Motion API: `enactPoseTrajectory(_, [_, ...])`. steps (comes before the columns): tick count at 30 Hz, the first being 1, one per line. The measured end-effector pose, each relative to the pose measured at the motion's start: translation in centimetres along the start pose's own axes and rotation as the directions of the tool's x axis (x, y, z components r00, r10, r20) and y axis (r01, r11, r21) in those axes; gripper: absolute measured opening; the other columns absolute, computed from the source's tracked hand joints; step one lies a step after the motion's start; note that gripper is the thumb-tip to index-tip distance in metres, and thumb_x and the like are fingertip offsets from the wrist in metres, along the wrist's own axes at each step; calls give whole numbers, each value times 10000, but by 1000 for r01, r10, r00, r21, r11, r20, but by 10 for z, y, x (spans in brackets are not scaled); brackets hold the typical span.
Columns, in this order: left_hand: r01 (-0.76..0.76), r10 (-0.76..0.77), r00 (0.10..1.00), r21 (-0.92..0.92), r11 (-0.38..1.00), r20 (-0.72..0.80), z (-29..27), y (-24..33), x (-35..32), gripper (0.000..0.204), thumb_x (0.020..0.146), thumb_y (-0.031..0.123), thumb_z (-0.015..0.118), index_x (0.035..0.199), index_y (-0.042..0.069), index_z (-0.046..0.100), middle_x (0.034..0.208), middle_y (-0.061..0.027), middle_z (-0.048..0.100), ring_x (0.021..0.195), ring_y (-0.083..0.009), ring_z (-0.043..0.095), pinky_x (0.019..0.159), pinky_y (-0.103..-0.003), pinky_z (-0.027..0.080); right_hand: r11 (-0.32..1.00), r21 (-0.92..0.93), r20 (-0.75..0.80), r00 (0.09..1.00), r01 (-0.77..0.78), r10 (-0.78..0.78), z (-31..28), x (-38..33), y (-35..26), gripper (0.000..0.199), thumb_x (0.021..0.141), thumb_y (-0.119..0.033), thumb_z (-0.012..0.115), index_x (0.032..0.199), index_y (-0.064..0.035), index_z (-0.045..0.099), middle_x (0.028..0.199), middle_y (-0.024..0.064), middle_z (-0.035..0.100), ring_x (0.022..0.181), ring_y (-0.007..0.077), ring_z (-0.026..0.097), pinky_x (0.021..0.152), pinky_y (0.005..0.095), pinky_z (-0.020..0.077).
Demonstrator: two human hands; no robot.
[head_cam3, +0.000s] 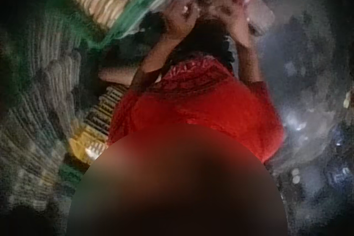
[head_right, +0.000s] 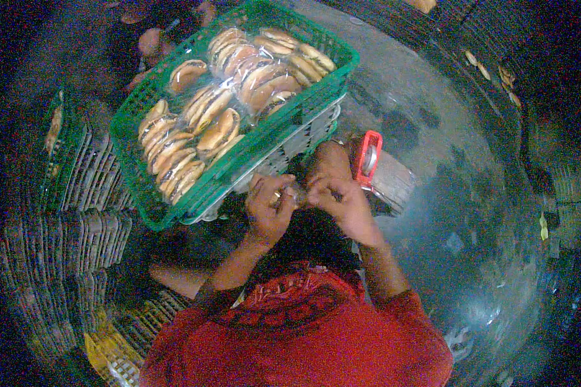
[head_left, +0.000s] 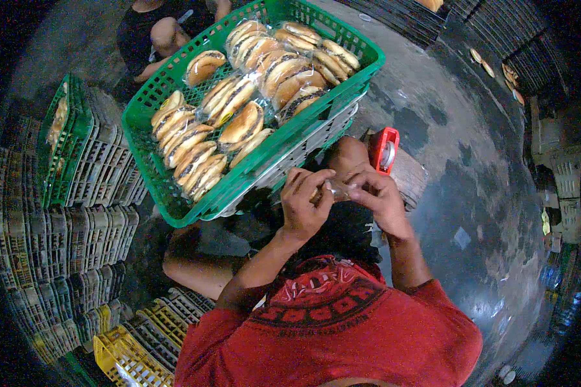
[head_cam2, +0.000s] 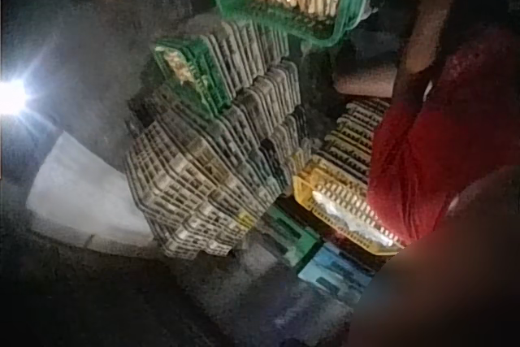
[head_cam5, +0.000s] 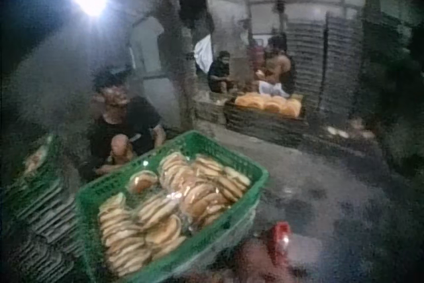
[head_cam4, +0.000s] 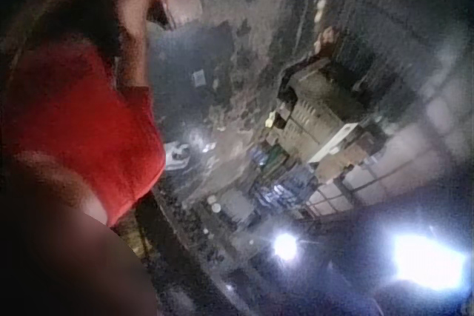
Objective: The person sits on the floor and repeatedly picks up buns from a green basket, places them into clear plastic bags, seals the bags, and arranges the packaged buns in a white basket. Another person nearby also handles buns.
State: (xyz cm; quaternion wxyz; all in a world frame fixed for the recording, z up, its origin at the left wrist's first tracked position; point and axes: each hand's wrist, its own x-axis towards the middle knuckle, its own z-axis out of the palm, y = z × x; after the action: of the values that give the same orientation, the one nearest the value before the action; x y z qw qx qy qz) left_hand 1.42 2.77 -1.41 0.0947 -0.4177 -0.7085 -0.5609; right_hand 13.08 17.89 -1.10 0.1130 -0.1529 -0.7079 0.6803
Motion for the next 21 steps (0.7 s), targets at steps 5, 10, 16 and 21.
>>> enactPoseTrajectory(5, [86, -85, 995, 17, 996, -45, -17, 0, -3, 234, 761, -19, 653, 982, 54, 667, 856, -102, 641, 765, -267, 593, 693, -369, 489, 912, -350, -103, 959, 214, -264, 37, 16, -20, 239, 779, -66, 713, 999, -11, 638, 1093, 93, 575, 1019, 216, 571, 915, 336, 439])
enactPoseTrajectory(10, [409, -399, 911, -368, 835, 107, -35, -3, 4, 283, 812, 85, 702, 1081, 37, 632, 995, -90, 623, 880, -199, 610, 810, -320, 492, 817, -434, 128, 924, 380, -361, 39, 17, -26, 286, 748, -107, 759, 997, -9, 658, 1091, 120, 601, 1053, 257, 573, 931, 357, 437])
enactPoseTrajectory(16, [569, -477, 815, -292, 769, 330, -63, -4, 33, 370, 834, 152, 731, 1155, 29, 595, 1102, -60, 618, 1024, -139, 570, 908, -285, 465, 793, -511, -136, 879, 332, -457, 58, 39, -54, 303, 750, -83, 756, 1017, -6, 635, 1044, 114, 601, 1014, 238, 569, 910, 327, 430])
enactPoseTrajectory(21, [275, -532, 844, -798, 536, -67, -79, 15, 69, 316, 873, 102, 684, 1142, -22, 572, 1114, -77, 616, 1013, -143, 581, 920, -300, 473, 529, -736, 34, 804, 422, -594, 97, 58, -76, 698, 741, -77, 768, 1357, -28, 443, 1265, 145, 519, 1134, 285, 539, 986, 351, 415])
